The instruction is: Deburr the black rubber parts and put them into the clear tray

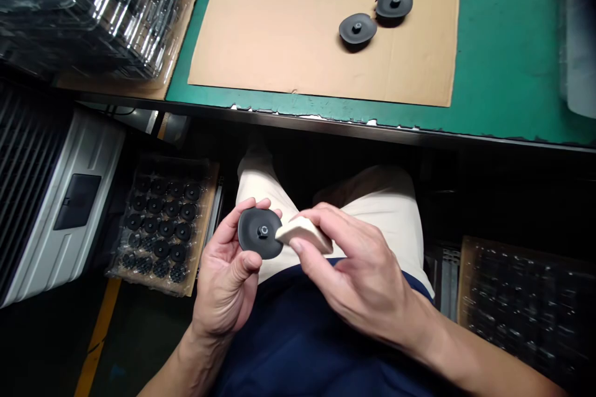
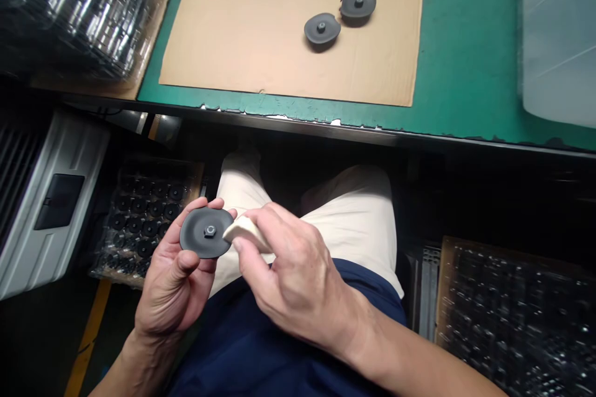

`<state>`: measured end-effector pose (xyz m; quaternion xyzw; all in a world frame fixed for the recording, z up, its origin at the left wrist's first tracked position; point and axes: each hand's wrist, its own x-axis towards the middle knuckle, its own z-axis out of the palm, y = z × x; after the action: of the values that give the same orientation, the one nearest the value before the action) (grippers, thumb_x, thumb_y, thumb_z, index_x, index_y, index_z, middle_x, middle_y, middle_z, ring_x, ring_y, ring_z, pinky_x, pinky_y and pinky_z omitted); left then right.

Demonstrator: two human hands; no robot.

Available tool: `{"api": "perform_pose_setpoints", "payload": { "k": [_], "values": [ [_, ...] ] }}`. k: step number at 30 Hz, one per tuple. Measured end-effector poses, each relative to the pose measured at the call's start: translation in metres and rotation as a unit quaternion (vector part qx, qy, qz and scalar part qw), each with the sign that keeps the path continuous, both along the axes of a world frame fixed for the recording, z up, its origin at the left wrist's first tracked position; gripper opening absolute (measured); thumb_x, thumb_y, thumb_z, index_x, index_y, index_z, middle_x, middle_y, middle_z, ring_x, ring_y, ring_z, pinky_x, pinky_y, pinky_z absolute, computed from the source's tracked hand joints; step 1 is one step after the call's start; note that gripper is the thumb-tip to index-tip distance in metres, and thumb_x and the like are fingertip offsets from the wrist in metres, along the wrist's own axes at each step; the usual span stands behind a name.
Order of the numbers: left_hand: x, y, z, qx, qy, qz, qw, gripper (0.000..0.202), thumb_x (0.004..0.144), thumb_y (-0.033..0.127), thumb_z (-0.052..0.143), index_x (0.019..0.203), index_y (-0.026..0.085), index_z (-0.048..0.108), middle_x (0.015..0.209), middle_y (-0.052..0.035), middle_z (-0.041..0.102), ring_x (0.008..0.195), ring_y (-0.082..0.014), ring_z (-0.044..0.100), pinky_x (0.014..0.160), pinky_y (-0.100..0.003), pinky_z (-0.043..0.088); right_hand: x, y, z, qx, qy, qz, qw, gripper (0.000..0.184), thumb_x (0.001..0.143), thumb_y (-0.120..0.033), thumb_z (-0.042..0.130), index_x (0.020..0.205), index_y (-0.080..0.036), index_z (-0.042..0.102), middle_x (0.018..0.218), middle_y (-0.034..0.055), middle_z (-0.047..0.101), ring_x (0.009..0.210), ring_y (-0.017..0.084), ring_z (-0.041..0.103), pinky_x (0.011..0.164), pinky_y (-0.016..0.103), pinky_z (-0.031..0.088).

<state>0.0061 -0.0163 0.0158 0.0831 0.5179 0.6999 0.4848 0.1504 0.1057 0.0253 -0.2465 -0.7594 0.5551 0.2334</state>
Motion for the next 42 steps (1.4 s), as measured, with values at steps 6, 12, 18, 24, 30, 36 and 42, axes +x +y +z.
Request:
{"api": "perform_pose_setpoints", "payload": {
  "k": [6,12,18,24,30,36,42],
  "values": [
    [0.000,-0.001,0.000,-0.011,-0.001,0.005,1.000,0.058,0.080,0.031,0.091,0.134,0.027,0.071,0.144,-0.0091,0.066,0.132,-0.0293,0.063,0.111,-0.032,0.054,-0.002,-0.002,-0.002,-0.003,0.014,-0.020,1.000,0.006,0.103,-0.015,0.059,0.102,-0.015,0.065,0.083,-0.0004,0.051,0.072,0.014,0.047,0.066,0.029,0.037],
    [-0.003,-0.001,-0.002,-0.002,-0.020,-0.005,1.000,0.057,0.083,0.033,0.089,0.136,0.026,0.070,0.145,-0.0086,0.065,0.133,-0.0289,0.063,0.111,-0.030,0.054,0.001,0.005,-0.016,0.015,-0.012,0.001,1.000,0.013,0.105,-0.018,0.057,0.103,-0.015,0.069,0.085,0.0018,0.053,0.073,0.016,0.048,0.068,0.032,0.038],
    [-0.007,-0.002,-0.005,0.010,-0.098,-0.033,0.995,0.057,0.086,0.046,0.084,0.138,0.024,0.069,0.141,-0.0074,0.069,0.131,-0.0263,0.064,0.111,-0.025,0.053,0.005,0.019,-0.026,-0.019,-0.040,-0.075,0.996,0.011,0.106,-0.022,0.061,0.100,-0.017,0.069,0.082,0.0000,0.055,0.071,0.015,0.049,0.065,0.030,0.038],
    [0.002,0.003,-0.001,0.003,-0.021,-0.032,0.999,0.060,0.083,0.030,0.089,0.139,0.024,0.069,0.136,-0.0071,0.071,0.129,-0.0239,0.065,0.113,-0.025,0.050,0.010,0.010,-0.006,-0.089,0.026,0.042,0.995,0.014,0.106,-0.022,0.057,0.098,-0.015,0.067,0.083,0.0011,0.055,0.072,0.015,0.049,0.066,0.031,0.039],
    [0.003,0.002,0.004,-0.038,-0.049,-0.027,0.998,0.049,0.093,0.042,0.078,0.138,0.023,0.070,0.127,-0.0095,0.075,0.112,-0.0184,0.073,0.093,-0.017,0.058,0.014,0.013,-0.010,0.013,0.003,0.021,1.000,0.012,0.103,-0.016,0.056,0.097,-0.015,0.066,0.083,0.0026,0.054,0.073,0.017,0.048,0.067,0.033,0.038],
    [0.003,0.004,0.003,-0.073,-0.101,-0.037,0.991,0.042,0.102,0.047,0.064,0.131,0.019,0.074,0.114,-0.0087,0.077,0.093,-0.0175,0.074,0.084,-0.025,0.064,0.014,0.014,-0.017,0.109,-0.012,0.028,0.994,0.018,0.106,-0.019,0.056,0.117,-0.016,0.070,0.101,0.0074,0.063,0.088,0.022,0.056,0.079,0.036,0.043],
    [0.006,0.007,0.001,-0.105,-0.110,0.007,0.988,0.041,0.097,0.047,0.071,0.126,0.018,0.077,0.110,-0.0077,0.078,0.093,-0.0144,0.074,0.086,-0.018,0.061,0.013,0.008,-0.012,0.011,-0.025,0.051,0.998,0.016,0.102,-0.018,0.057,0.090,-0.016,0.066,0.077,0.0003,0.051,0.068,0.015,0.046,0.064,0.032,0.035]
  ]
}}
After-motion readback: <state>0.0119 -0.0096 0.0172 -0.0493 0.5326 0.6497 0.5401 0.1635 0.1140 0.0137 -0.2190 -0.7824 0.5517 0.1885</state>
